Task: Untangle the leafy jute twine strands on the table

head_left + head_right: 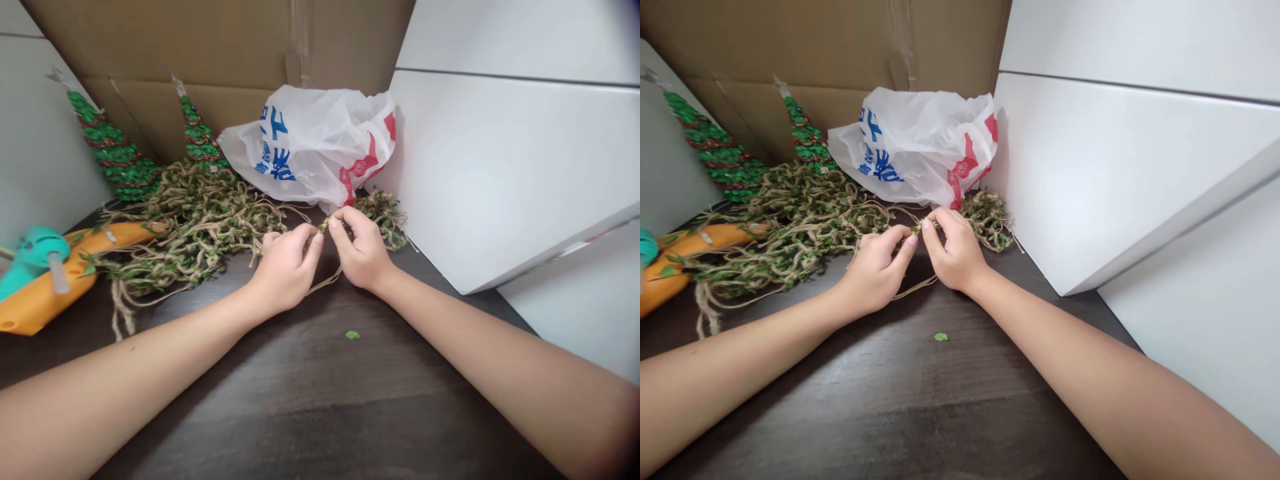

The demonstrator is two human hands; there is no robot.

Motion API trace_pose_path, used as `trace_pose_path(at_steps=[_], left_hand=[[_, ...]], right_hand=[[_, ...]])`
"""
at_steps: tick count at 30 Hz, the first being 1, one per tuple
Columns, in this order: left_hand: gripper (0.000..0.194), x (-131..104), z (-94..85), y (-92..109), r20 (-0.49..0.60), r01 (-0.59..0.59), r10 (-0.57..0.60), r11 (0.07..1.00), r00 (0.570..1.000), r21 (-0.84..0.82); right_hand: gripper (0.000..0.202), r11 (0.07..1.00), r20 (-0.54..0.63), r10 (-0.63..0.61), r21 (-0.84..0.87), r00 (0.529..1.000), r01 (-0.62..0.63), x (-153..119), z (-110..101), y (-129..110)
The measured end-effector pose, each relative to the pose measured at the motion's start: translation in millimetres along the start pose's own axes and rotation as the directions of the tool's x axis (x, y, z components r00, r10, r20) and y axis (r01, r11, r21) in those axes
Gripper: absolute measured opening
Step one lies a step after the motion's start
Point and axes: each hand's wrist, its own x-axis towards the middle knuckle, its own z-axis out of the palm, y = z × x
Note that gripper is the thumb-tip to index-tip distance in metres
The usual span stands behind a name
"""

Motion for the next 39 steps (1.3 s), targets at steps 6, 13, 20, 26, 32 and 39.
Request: trace_pose_path(at_steps=[6, 13, 20, 26, 32, 39], left_hand=[[0.033, -2.7, -1.1, -1.4, -0.027, -0.109, 0.105, 0.959, 0.994, -0.263], [0.033, -6.2, 0.2, -4.2, -0.150, -0.100, 0.047, 0.926, 0.988, -0.364], [0.030, -4.9, 1.4, -4.3, -0.153, -0.103, 0.062, 0.955, 0.986, -0.278], [0.025, -2.7, 0.9, -5.7, -0.179, -0.089, 0.042, 0.961, 0.983, -0.261], [0.021, -2.8, 0.0, -6.5, -0.159, -0.055, 0.012, 0.963, 0.987, -0.264], [0.030, -2.3, -0.3, -4.6, -0.122, -0.002, -0.024, 0.978, 0.992, -0.207]], right_hand=[[0.024, 0.999, 0.080, -0.015, 0.032, 0.997, 0.013, -0.2, 1.8, 0.4], [0.026, 0.998, 0.192, -0.057, 0.044, 0.980, 0.049, -1.5, 5.8, 7.3], [0.023, 0.999, 0.291, -0.035, -0.025, 0.956, 0.044, -2.4, 5.7, 5.9], [0.026, 0.999, 0.154, -0.038, 0.008, 0.987, 0.037, -3.4, 4.2, 0.5], [0.017, 0.993, 0.281, -0.051, -0.088, 0.958, 0.078, -3.9, 3.9, 0.0], [0.020, 0.989, 0.336, -0.070, -0.101, 0.939, 0.110, -4.8, 2.2, -3.6]])
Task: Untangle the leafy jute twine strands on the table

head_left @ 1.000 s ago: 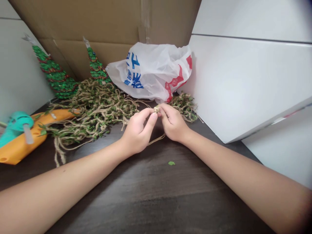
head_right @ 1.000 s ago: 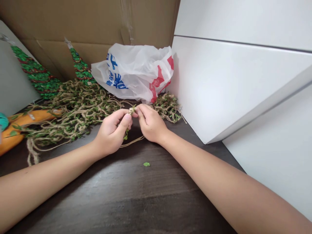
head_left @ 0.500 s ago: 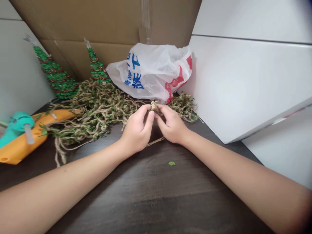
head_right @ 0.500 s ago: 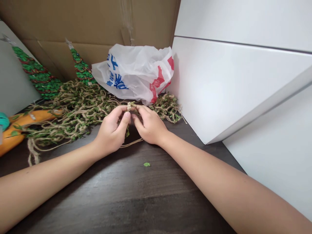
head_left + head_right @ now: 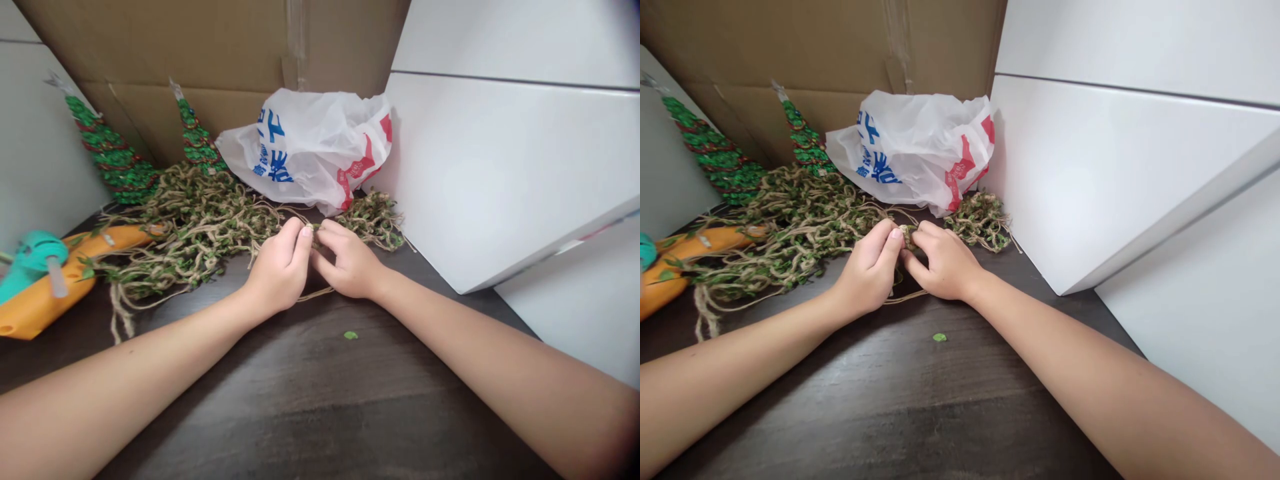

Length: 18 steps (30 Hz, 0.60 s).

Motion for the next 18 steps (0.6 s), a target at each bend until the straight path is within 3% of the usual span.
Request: trace_pose_path(at_steps=[6, 10, 14, 16, 18], left_hand=[[0.022, 0.9, 0.7, 0.9, 0.053, 0.054, -0.059, 0.994, 0.997, 0.092], [0.027, 1.2, 1.0, 1.1, 0.047, 0.053, -0.058, 0.994, 0.997, 0.100], [0.020, 1.0, 1.3, 0.7, 0.033, 0.049, -0.052, 0.995, 0.998, 0.087], [0.015, 1.1, 1.5, 0.3, 0.022, 0.052, -0.054, 0.996, 0.998, 0.071], [0.015, 1.3, 1.7, -0.2, 0.019, 0.045, -0.046, 0.996, 0.999, 0.074]], right_hand=[[0.023, 1.000, -0.019, -0.015, 0.025, 1.000, 0.016, -0.9, 0.4, -0.3], [0.029, 0.996, -0.166, -0.016, 0.086, 0.986, 0.031, 0.4, -1.0, 0.6], [0.024, 0.986, -0.384, 0.106, 0.158, 0.917, -0.047, 2.7, -2.4, 5.2], [0.018, 0.986, -0.424, 0.116, 0.155, 0.898, -0.054, 2.9, -2.4, 7.3], [0.025, 0.995, -0.386, 0.050, 0.102, 0.921, -0.011, 2.2, -2.2, 7.2]])
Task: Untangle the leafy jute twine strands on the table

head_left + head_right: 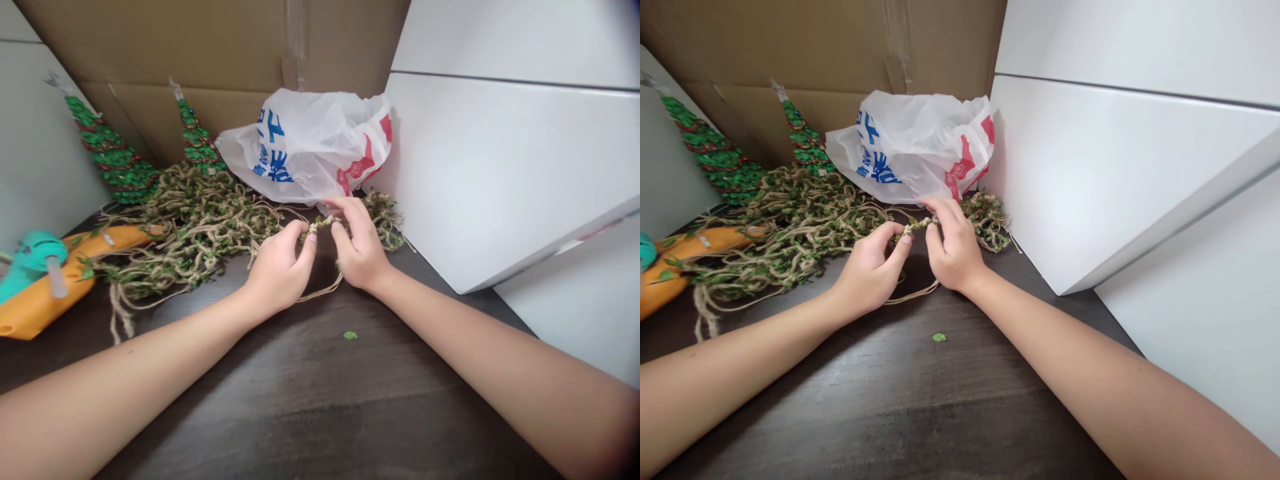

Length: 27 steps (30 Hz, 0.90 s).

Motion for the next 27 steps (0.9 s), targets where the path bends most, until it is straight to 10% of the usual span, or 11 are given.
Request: trace_pose_path(at_steps=[5, 27], left_hand=[[0.014, 0.0, 0.7, -1.5, 0.002, -0.011, 0.011, 1.000, 1.000, 0.007], [0.025, 0.3, 0.3, -0.8, 0.054, -0.068, 0.068, 0.998, 0.996, 0.006]], right_hand=[[0.018, 0.993, 0.211, -0.034, -0.107, 0.977, 0.058, -2.7, 0.8, -6.1], [0.018, 0.995, 0.093, 0.071, -0.074, 0.993, -0.064, -0.9, 2.6, -1.2]])
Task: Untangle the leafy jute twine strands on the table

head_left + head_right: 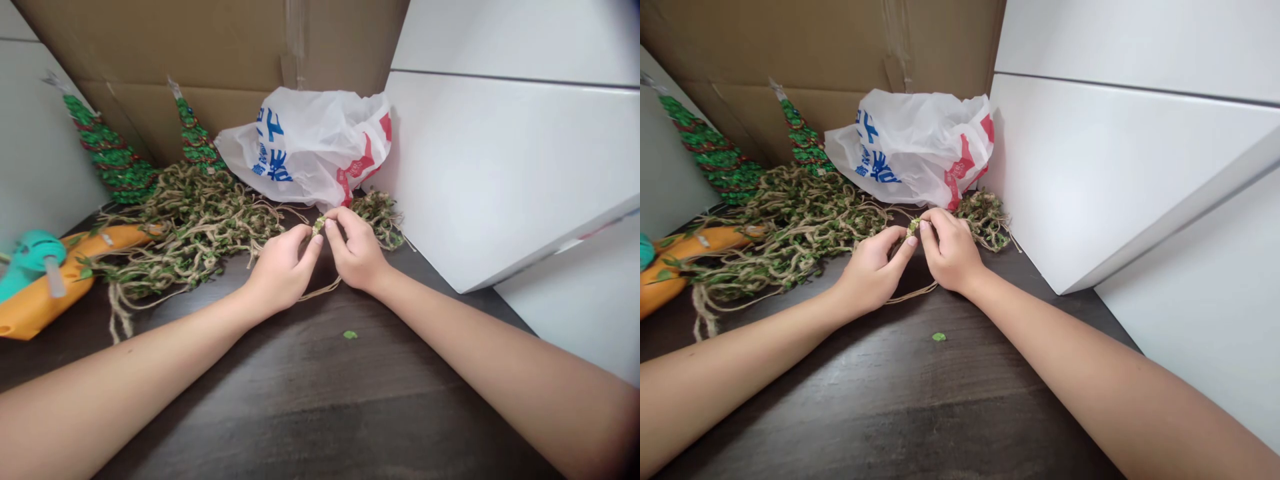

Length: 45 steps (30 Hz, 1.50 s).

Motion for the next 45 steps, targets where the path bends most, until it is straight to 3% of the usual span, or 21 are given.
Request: trace_pose_path(at_steps=[6, 13, 16, 23, 26, 31, 41, 45], left_hand=[[0.025, -3.3, -2.4, 2.2, -0.095, -0.074, 0.056, 0.979, 0.994, -0.190], [0.028, -3.4, 0.4, 0.5, -0.106, -0.081, 0.061, 0.978, 0.992, -0.194], [0.026, -2.2, 1.8, -1.3, -0.108, -0.092, 0.075, 0.982, 0.991, -0.164], [0.021, -2.8, 0.5, -3.2, -0.159, -0.059, 0.036, 0.988, 0.987, -0.142], [0.020, -4.2, -0.7, -2.5, -0.145, -0.015, -0.010, 0.985, 0.989, -0.170], [0.016, -4.1, -2.0, -0.7, -0.087, -0.024, 0.008, 0.980, 0.996, -0.195], [0.033, -1.3, -1.9, 3.8, -0.047, -0.061, 0.056, 0.994, 0.997, -0.094], [0.033, -0.9, -1.5, 5.6, -0.048, -0.045, 0.042, 0.997, 0.998, -0.061]], right_hand=[[0.021, 1.000, 0.153, 0.009, -0.007, 0.988, -0.008, 0.7, 1.6, 2.8], [0.022, 0.998, 0.239, -0.047, 0.050, 0.970, 0.036, 0.0, 2.2, 1.5], [0.019, 0.996, 0.217, -0.076, 0.059, 0.973, 0.065, -0.1, 0.5, -1.0], [0.012, 0.992, 0.046, -0.075, 0.108, 0.996, 0.069, -1.1, -2.9, -5.8], [0.022, 0.989, 0.073, -0.039, 0.144, 0.997, 0.028, -1.4, -2.3, -5.7], [0.017, 0.988, 0.092, -0.084, 0.135, 0.992, 0.072, -1.2, -1.1, -3.8], [0.007, 0.993, 0.111, -0.103, 0.066, 0.988, 0.096, -1.6, -1.0, -2.5], [0.017, 0.993, 0.111, -0.092, 0.090, 0.990, 0.082, -0.1, -2.2, -4.3]])
